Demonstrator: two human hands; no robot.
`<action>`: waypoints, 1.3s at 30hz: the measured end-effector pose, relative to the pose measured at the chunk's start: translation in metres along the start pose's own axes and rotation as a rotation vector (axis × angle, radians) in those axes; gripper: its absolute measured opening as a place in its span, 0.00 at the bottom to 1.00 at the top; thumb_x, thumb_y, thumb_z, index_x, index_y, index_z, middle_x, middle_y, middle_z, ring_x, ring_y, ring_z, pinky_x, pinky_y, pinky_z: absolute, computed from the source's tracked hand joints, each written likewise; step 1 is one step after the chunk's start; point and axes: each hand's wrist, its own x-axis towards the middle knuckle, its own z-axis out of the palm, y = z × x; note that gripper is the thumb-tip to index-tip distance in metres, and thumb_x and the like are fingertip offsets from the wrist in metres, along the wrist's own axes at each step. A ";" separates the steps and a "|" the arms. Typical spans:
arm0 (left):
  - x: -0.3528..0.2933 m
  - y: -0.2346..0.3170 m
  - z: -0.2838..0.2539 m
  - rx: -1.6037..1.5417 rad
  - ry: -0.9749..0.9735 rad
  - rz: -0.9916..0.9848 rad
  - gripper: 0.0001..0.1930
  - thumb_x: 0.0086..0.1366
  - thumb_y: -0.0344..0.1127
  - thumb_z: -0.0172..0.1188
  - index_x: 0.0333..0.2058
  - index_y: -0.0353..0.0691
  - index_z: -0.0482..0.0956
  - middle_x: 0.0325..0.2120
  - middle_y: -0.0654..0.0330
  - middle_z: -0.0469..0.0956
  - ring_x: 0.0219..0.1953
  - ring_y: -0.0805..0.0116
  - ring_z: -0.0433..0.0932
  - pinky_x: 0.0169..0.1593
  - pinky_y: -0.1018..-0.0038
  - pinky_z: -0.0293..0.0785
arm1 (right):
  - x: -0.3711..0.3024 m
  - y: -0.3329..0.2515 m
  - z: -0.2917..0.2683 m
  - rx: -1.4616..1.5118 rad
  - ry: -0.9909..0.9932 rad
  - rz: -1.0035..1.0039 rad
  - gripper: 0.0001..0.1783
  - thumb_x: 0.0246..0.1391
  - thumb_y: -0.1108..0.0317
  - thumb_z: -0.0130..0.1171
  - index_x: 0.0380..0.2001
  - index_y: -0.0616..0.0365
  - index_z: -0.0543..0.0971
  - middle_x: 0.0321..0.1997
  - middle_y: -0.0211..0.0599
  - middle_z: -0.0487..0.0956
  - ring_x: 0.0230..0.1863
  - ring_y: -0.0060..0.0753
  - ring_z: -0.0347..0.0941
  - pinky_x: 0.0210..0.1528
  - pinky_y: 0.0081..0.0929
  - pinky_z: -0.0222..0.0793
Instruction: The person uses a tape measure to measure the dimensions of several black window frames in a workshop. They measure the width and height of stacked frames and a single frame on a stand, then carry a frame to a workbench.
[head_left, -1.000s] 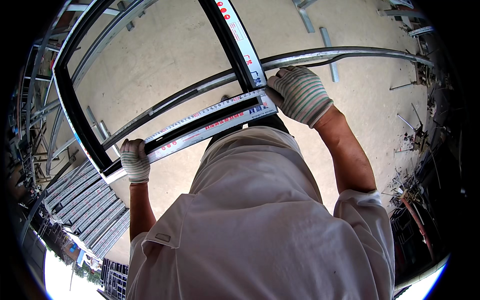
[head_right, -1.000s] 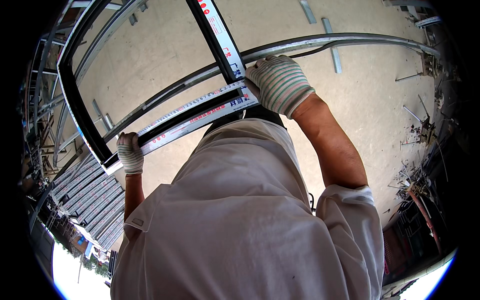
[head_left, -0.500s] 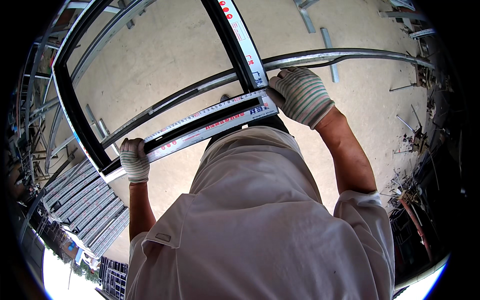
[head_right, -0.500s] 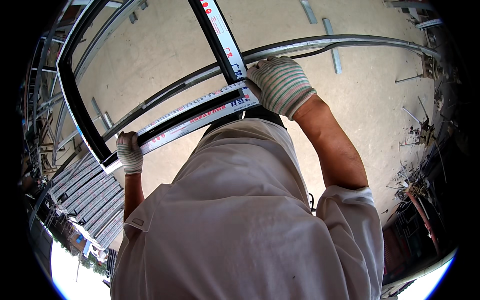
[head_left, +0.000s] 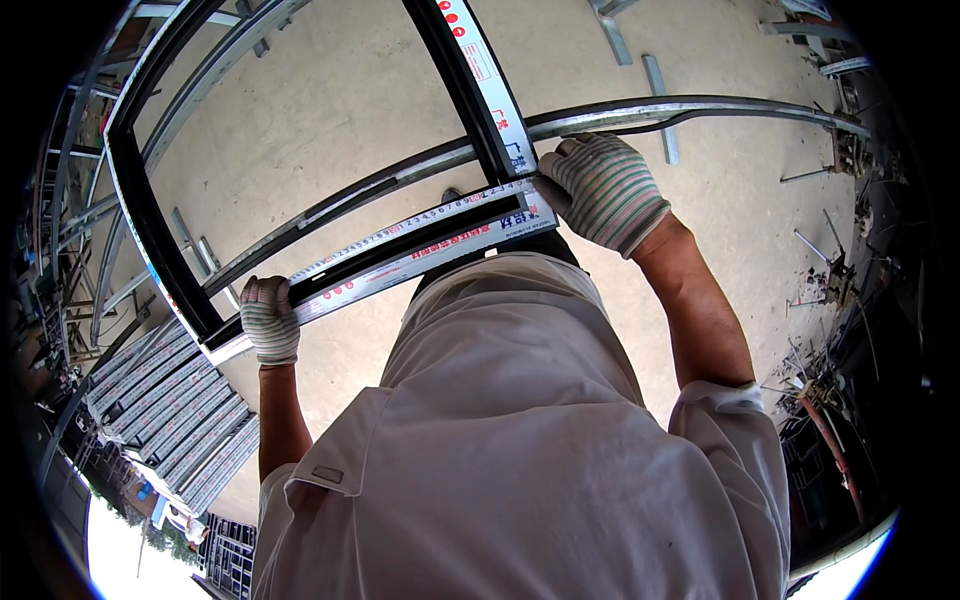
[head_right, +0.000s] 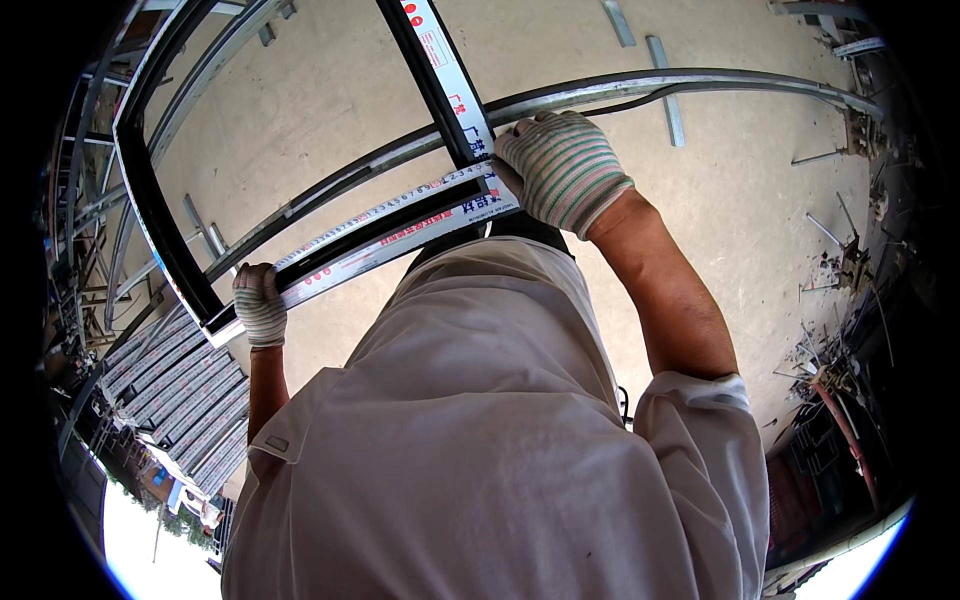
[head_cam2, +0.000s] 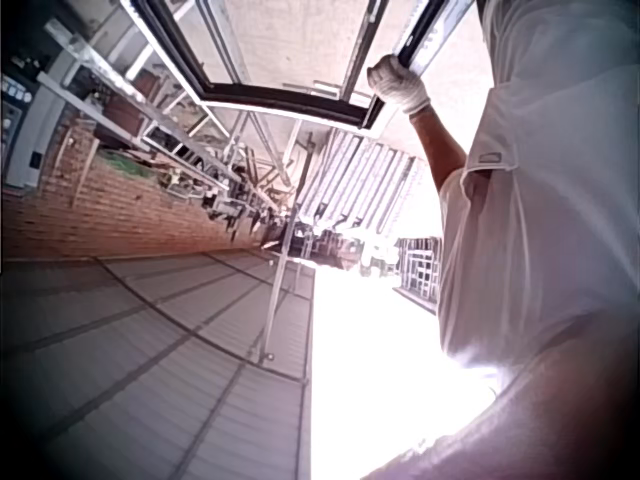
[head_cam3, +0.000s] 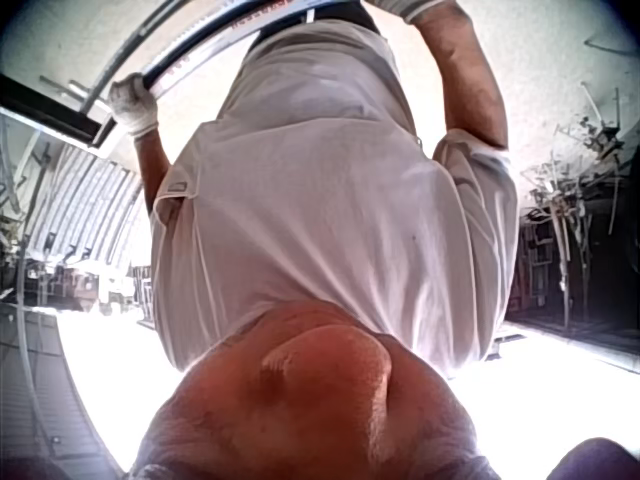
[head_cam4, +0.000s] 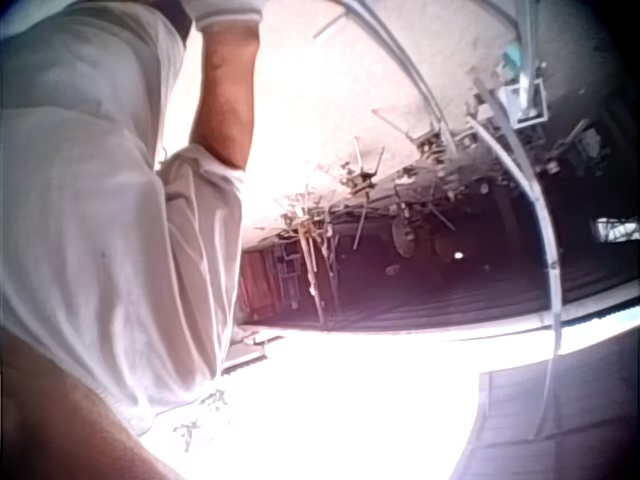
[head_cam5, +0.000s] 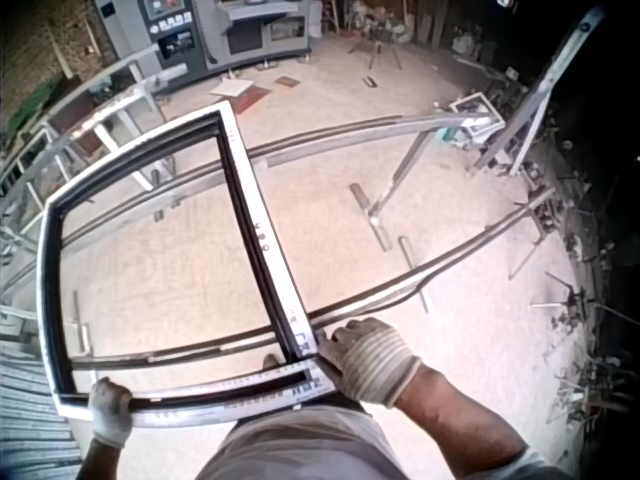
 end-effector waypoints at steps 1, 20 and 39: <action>0.000 0.000 0.000 0.000 0.000 0.001 0.02 0.68 0.28 0.60 0.35 0.40 0.80 0.30 0.56 0.80 0.36 0.51 0.80 0.60 0.52 0.74 | 0.000 0.000 0.000 0.002 -0.001 0.003 0.13 0.64 0.55 0.59 0.37 0.53 0.83 0.36 0.39 0.84 0.43 0.45 0.81 0.50 0.42 0.76; -0.001 -0.001 0.002 -0.001 -0.007 -0.001 0.02 0.68 0.28 0.60 0.35 0.41 0.80 0.29 0.55 0.79 0.36 0.52 0.80 0.59 0.52 0.75 | -0.002 0.000 0.003 0.028 0.095 -0.021 0.11 0.60 0.59 0.62 0.34 0.55 0.83 0.30 0.40 0.80 0.37 0.44 0.79 0.45 0.41 0.74; 0.001 0.000 0.002 -0.006 -0.010 0.002 0.02 0.68 0.27 0.60 0.34 0.41 0.79 0.29 0.56 0.79 0.35 0.52 0.79 0.58 0.54 0.75 | -0.001 0.002 0.004 0.020 0.088 -0.029 0.11 0.61 0.59 0.62 0.34 0.54 0.83 0.30 0.41 0.81 0.37 0.46 0.79 0.46 0.41 0.75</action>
